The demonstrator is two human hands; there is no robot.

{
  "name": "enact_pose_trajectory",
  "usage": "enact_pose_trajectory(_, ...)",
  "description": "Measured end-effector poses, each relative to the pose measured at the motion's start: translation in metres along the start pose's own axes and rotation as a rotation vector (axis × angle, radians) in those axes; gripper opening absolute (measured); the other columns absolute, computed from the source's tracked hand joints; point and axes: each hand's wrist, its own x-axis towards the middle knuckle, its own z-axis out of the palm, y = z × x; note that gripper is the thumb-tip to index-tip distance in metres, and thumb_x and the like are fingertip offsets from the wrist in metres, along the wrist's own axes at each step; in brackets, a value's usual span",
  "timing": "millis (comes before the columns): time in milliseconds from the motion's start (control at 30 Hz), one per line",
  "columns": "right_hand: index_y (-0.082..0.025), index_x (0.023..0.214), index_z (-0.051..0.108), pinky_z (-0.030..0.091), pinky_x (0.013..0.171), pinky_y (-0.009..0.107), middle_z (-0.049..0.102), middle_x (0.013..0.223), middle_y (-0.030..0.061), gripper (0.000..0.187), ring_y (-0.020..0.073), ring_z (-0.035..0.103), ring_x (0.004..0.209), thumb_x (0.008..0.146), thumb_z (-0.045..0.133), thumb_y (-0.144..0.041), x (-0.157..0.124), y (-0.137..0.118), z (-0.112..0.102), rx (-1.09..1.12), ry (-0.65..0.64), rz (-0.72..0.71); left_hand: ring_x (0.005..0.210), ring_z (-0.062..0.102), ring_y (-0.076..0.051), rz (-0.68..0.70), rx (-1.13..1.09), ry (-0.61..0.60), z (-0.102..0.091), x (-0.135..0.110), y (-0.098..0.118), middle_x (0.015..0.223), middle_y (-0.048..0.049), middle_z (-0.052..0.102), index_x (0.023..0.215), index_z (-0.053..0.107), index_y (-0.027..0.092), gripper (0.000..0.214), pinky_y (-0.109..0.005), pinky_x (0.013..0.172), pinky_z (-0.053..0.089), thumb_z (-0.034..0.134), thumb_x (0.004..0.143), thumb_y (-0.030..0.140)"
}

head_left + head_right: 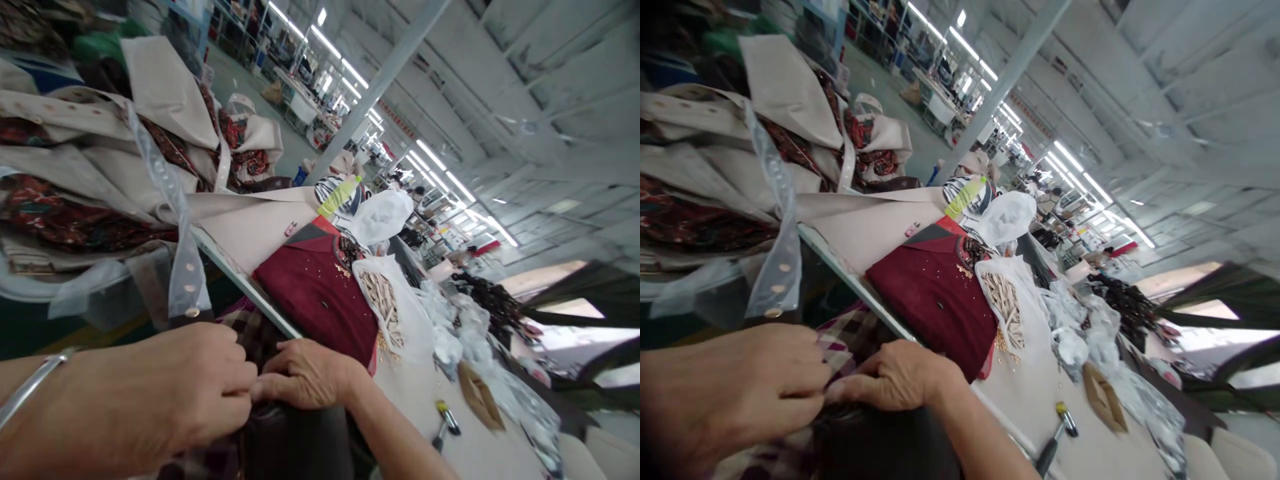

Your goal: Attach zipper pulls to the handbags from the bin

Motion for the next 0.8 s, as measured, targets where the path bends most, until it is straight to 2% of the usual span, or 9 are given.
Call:
enact_pose_trajectory(100,-0.022,0.102,0.074,0.047,0.071,0.023,0.075,0.094,0.0004,0.041,0.0188,0.069,0.085,0.089,0.068,-0.06,-0.049,-0.008,0.001,0.0,0.158,0.175,0.063,0.049,-0.019,0.113,0.09,0.129,0.01,0.013,-0.004,0.079,-0.0007,0.062,0.087,0.061,0.021,0.018,-0.036,0.06,0.032,0.055,0.084,0.004)
enact_pose_trajectory(167,-0.024,0.093,0.074,0.044,0.064,0.027,0.074,0.086,-0.0002,0.033,0.0212,0.069,0.079,0.079,0.082,-0.052,-0.079,-0.025,0.008,-0.263,0.292,0.327,0.063,0.048,-0.019,0.095,0.117,0.209,0.021,0.03,-0.004,0.077,-0.0021,0.06,0.086,0.06,0.018,0.02,-0.036,0.06,0.031,0.051,0.085,0.0)
enact_pose_trajectory(233,-0.022,0.082,0.071,0.04,0.059,0.033,0.07,0.076,0.0018,0.017,0.0243,0.067,0.069,0.078,0.083,-0.034,-0.102,-0.044,0.019,-0.613,0.394,0.474,0.068,0.051,-0.021,0.027,0.065,0.189,0.031,0.05,-0.001,0.082,-0.0035,0.061,0.089,0.06,0.018,0.015,-0.036,0.061,0.033,0.054,0.087,0.004)
enact_pose_trajectory(300,-0.022,0.083,0.07,0.04,0.057,0.036,0.067,0.073,0.0038,0.01,0.0258,0.064,0.063,0.077,0.076,-0.016,-0.117,-0.056,0.033,-0.876,0.459,0.531,0.078,0.058,-0.022,-0.055,-0.081,0.056,0.034,0.071,0.003,0.091,-0.0046,0.065,0.094,0.062,0.018,0.008,-0.034,0.067,0.038,0.059,0.09,0.012)
enact_pose_trajectory(433,-0.018,0.112,0.067,0.044,0.056,0.039,0.064,0.077,0.0054,0.035,0.0273,0.063,0.063,0.077,0.066,-0.011,-0.125,-0.047,0.077,-1.053,0.579,0.613,0.08,0.06,-0.02,-0.218,-0.53,-0.364,0.029,0.103,-0.001,0.089,-0.0018,0.066,0.095,0.064,0.017,0.018,-0.029,0.067,0.041,0.069,0.086,0.033)
enact_pose_trajectory(533,-0.015,0.122,0.065,0.05,0.059,0.038,0.068,0.086,0.0083,0.043,0.0281,0.067,0.071,0.079,0.066,-0.011,-0.112,-0.022,0.117,-0.949,0.606,0.699,0.065,0.053,-0.016,-0.334,-0.861,-0.658,0.036,0.107,-0.013,0.073,0.0028,0.061,0.094,0.067,0.019,0.026,-0.024,0.053,0.035,0.07,0.075,0.036)
enact_pose_trajectory(633,-0.019,0.124,0.068,0.052,0.063,0.032,0.072,0.091,0.0062,0.047,0.0252,0.07,0.076,0.078,0.069,-0.006,-0.099,0.003,0.128,-0.723,0.6,0.62,0.055,0.043,-0.013,-0.481,-0.929,-0.723,0.055,0.096,-0.018,0.061,0.0051,0.052,0.086,0.07,0.019,0.023,-0.023,0.046,0.029,0.064,0.067,0.029)
enact_pose_trajectory(700,-0.026,0.118,0.072,0.052,0.067,0.026,0.074,0.092,0.0011,0.044,0.0208,0.072,0.08,0.079,0.072,-0.006,-0.095,0.018,0.107,-0.442,0.613,0.487,0.053,0.042,-0.013,-0.609,-0.883,-0.718,0.067,0.088,-0.018,0.06,0.0052,0.051,0.086,0.071,0.02,0.026,-0.023,0.044,0.026,0.062,0.064,0.03)
enact_pose_trajectory(800,-0.029,0.105,0.076,0.051,0.076,0.023,0.075,0.094,-0.0033,0.023,0.017,0.071,0.086,0.085,0.073,-0.019,-0.092,0.048,0.044,-0.049,0.77,0.478,0.058,0.047,-0.015,-0.783,-0.864,-0.695,0.085,0.076,-0.015,0.066,0.0035,0.055,0.089,0.071,0.021,0.033,-0.023,0.045,0.026,0.062,0.06,0.033)
